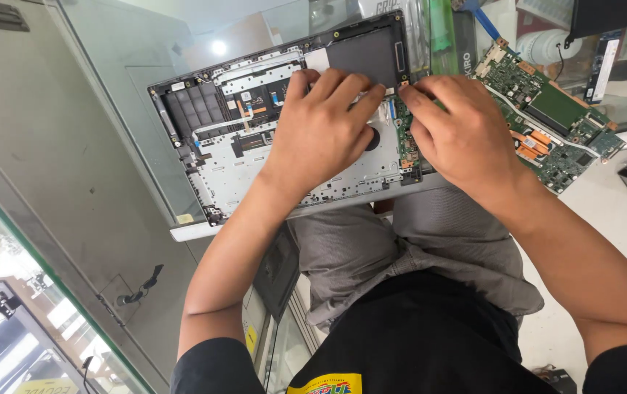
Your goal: Repairing a laptop by connecting internal ribbon cables and components
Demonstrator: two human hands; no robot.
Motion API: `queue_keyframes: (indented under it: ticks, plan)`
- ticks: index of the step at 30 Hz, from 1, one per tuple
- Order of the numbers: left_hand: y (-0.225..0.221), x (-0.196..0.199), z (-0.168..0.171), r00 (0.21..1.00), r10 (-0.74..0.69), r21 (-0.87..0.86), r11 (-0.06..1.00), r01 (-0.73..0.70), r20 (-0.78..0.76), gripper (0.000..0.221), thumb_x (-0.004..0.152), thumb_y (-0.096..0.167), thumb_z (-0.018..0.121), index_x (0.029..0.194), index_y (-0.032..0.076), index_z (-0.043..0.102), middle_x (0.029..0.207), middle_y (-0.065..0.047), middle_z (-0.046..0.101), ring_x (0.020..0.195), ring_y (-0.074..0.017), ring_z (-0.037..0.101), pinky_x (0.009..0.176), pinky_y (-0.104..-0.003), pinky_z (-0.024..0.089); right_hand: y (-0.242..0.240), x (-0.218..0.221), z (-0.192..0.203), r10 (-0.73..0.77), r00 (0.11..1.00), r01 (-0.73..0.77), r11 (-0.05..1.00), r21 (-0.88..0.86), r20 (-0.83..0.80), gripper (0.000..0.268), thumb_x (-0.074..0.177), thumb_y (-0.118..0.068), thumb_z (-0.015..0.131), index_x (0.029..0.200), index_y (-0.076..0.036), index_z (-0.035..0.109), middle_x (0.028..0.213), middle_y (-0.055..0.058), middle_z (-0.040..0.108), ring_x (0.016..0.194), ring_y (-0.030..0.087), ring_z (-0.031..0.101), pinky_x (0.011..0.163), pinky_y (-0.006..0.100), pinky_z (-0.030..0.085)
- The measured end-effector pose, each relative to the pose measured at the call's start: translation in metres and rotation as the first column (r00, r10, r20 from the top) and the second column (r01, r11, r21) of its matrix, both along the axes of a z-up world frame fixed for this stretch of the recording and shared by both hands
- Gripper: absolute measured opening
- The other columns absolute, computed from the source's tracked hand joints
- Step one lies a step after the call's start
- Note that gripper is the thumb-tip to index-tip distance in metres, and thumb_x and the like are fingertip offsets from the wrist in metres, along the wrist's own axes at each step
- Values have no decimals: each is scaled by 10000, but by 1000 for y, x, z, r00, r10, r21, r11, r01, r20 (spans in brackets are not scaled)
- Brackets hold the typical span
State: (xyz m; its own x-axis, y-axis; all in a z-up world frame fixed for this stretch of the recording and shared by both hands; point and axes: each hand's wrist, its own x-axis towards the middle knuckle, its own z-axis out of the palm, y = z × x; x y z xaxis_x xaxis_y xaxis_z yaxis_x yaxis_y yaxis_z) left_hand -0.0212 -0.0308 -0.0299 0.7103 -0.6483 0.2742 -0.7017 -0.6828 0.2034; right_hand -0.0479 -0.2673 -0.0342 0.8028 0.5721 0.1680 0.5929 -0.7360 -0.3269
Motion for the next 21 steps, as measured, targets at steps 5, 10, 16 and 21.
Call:
queue_keyframes:
  ticks: [5,10,16,21]
  plan:
    - [-5,2,-4,1000,-17,2,1000,17,-12,293,882,213,716,1163,134,693,1097,-6,642,955,-238,600,808,-405,450,-5,7,-5,63,995,-54,993,-109,78,277,965,-13,738,1242,-13,742,1161,123,654,980,291,657,905,418,578]
    - [1,5,-7,998,-48,11,999,48,26,339,896,239,738,1216,133,694,1152,-12,638,972,-236,591,802,-408,459,-9,24,4,186,967,-130,947,-294,172,214,1008,-121,695,1216,-75,717,1109,42,643,898,207,639,826,329,568]
    - [8,3,-12,999,-53,-61,997,53,-10,339,933,208,743,1262,137,708,1199,12,658,1019,-207,605,863,-408,467,-31,29,7,244,969,-241,965,-107,22,248,988,33,677,1212,10,781,1176,120,769,1002,257,725,949,389,637]
    - [9,4,-13,999,-49,-11,999,49,-20,278,1034,262,743,1297,178,715,1232,39,645,1055,-173,620,864,-393,462,-52,2,17,-80,982,121,962,243,-174,116,1214,162,690,1250,236,773,1164,344,765,1023,483,703,954,565,571]
